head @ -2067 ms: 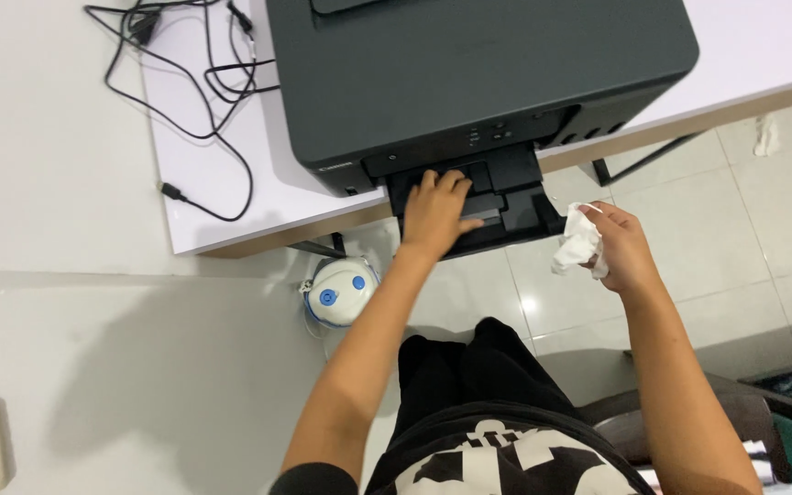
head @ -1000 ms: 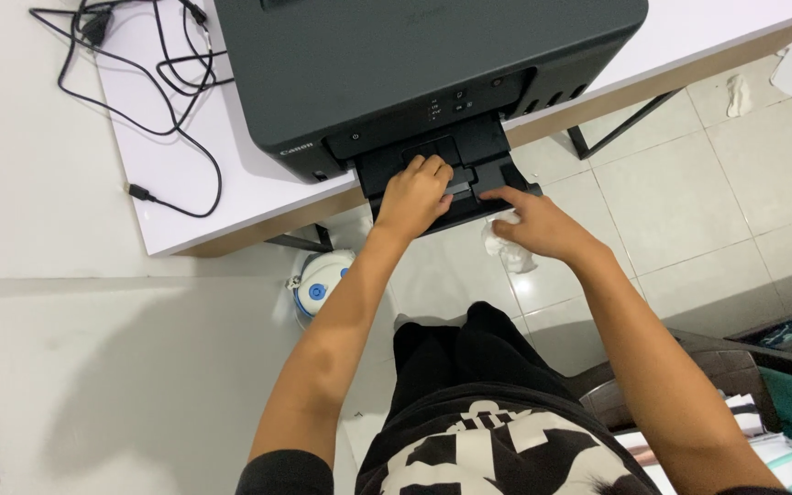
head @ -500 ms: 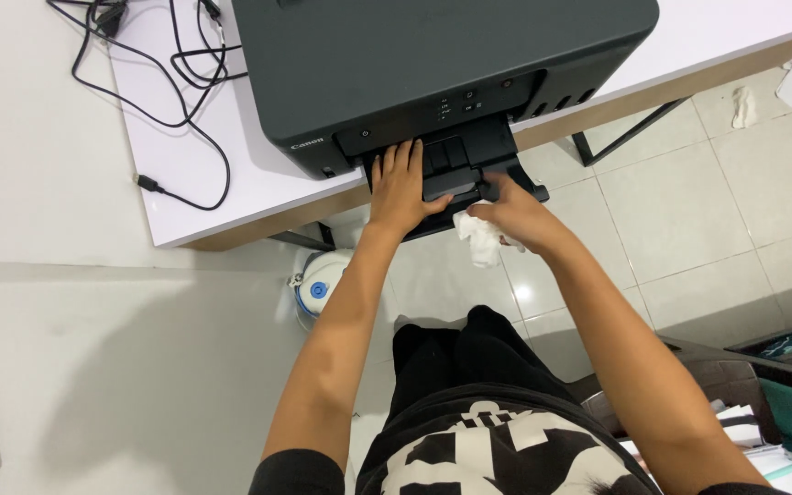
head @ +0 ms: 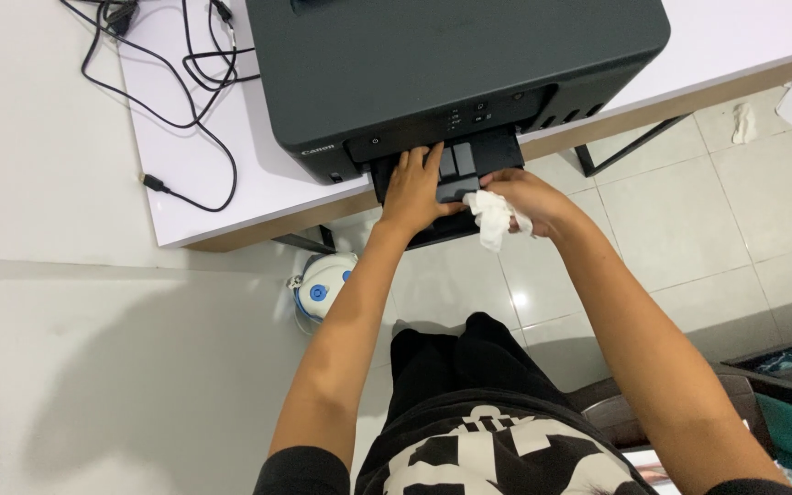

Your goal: Cleaning a printer with a tissue and managing its power and data cables.

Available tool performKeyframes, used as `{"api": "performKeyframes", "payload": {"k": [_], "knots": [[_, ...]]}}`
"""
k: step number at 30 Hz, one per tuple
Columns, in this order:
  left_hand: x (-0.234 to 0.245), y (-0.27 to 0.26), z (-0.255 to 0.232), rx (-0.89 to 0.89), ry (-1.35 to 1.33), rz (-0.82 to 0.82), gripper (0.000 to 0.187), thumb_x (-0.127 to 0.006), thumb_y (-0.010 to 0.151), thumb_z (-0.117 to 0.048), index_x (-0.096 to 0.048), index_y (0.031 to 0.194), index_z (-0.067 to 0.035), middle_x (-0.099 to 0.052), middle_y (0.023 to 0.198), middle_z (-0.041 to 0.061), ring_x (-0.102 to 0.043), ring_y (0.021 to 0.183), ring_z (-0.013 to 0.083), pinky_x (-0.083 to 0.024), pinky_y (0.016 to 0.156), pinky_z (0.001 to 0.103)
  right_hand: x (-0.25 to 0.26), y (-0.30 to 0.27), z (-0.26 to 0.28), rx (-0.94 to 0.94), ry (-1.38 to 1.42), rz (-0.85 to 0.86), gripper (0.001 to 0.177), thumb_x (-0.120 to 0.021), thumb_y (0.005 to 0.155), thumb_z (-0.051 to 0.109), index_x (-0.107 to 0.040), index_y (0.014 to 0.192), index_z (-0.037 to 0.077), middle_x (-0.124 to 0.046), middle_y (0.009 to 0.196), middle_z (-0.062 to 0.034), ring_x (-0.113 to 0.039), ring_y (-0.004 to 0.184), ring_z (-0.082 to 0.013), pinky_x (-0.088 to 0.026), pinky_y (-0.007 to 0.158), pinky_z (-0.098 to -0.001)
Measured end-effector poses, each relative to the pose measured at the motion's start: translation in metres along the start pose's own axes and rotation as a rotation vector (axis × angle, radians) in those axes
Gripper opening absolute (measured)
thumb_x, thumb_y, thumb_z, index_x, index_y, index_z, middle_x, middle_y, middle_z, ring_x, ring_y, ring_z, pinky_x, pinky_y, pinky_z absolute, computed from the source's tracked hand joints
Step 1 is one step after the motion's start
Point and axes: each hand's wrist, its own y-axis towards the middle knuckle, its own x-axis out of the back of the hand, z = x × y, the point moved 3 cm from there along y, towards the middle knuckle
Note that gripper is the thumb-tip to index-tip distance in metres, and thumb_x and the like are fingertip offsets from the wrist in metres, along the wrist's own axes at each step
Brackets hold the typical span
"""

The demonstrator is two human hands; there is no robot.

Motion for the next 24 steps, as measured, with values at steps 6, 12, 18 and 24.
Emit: {"api": "performKeyframes", "payload": {"k": [6, 12, 18, 24], "knots": [[0.008, -0.036, -0.006, 0.058, -0.616, -0.042, 0.070, -0.079, 0.086, -0.014, -0.051, 0.150, -0.011, -0.072, 0.111, 0.009, -0.073, 0.104, 0.0266, -0.059, 0.097, 0.036, 0.031, -0.016, -0.013, 0.187, 0.083, 0.135, 0.033, -0.054, 0.100, 0.020, -0.065, 0.125, 0.002, -0.068, 0.084, -0.0076, -0.065, 0.060, -0.0092, -0.048, 0.040, -0.0206], [0.009, -0.118, -0.042, -0.313, -0.302, -0.167, 0.036, -0.078, 0.084, -0.010, -0.070, 0.119, -0.003, -0.066, 0.119, 0.012, -0.063, 0.112, 0.0301, -0.052, 0.097, 0.043, 0.085, -0.030, -0.028, 0.392, 0.536, -0.159, 0.041, -0.033, 0.117, 0.031, -0.057, 0.132, 0.000, -0.066, 0.092, -0.0115, -0.062, 0.067, -0.0092, -0.052, 0.053, -0.0221], [-0.086, -0.177, -0.017, 0.315, -0.902, -0.338, 0.030, -0.064, 0.104, -0.033, -0.071, 0.110, -0.005, -0.072, 0.111, 0.010, -0.071, 0.104, 0.0256, -0.061, 0.096, 0.039, 0.014, -0.022, 0.017, 0.350, -0.062, -0.462, 0.047, -0.031, 0.110, 0.039, -0.046, 0.141, 0.007, -0.064, 0.104, -0.0152, -0.063, 0.081, -0.0220, -0.055, 0.068, -0.0376], [-0.117, -0.131, -0.004, 1.010, -2.392, -0.072, 0.094, -0.018, 0.097, -0.078, -0.037, 0.150, -0.002, -0.042, 0.150, 0.022, -0.046, 0.132, 0.0360, -0.036, 0.115, 0.051, -0.069, 0.000, -0.019, 0.894, -1.118, -0.253, 0.055, -0.063, 0.093, 0.016, -0.051, 0.144, 0.000, -0.048, 0.154, -0.0228, -0.041, 0.140, -0.0470, -0.036, 0.111, -0.0546]]}}
